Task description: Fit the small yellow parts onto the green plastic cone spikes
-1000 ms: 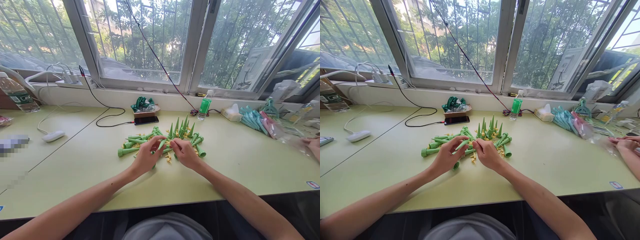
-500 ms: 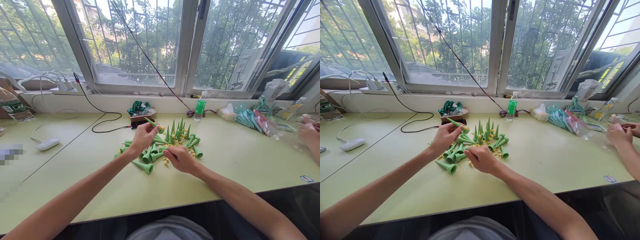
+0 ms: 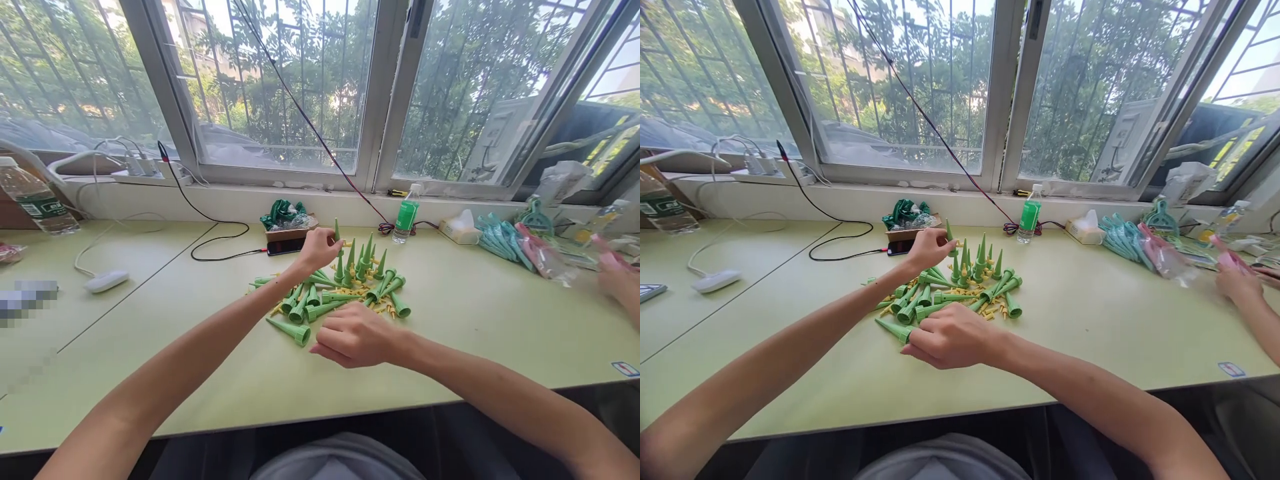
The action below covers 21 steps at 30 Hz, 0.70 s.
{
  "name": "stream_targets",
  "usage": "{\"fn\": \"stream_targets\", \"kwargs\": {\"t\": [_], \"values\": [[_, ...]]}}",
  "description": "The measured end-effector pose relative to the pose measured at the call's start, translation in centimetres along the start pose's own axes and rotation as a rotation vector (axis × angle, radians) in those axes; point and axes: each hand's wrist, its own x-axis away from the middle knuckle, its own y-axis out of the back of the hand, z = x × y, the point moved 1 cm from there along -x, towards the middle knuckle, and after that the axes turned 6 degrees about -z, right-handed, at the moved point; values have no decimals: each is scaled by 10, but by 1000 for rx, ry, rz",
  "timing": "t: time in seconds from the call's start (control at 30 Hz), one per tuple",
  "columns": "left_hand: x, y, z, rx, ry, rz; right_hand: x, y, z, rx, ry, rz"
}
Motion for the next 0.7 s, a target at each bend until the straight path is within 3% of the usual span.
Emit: {"fn": "stream_targets", "kwargs": {"t": [0.07,0.2,0.27,0.33,0.5,0.63,0.7], "values": [[0,-2,1,-36,-28,31,-11,14,8,-82,10,-33],[2,-8,2,-77,-62,58,-24,51,32,-397,-48,-274],[2,-10,2,-86,-80,55,-25,71,46,-545,-108,-329],[3,-11,1,-87,-95,50,-26,89,61,-616,-119,-244],[1,-9,-5,-78,-104,34,-44,121,81,-524,-66,-133],[0,-9,-7,-79,-105,27,-54,132,78,-566,18,-49],[0,-9,-6,-83,-111,28,-51,133,77,-555,-13,-25]]}}
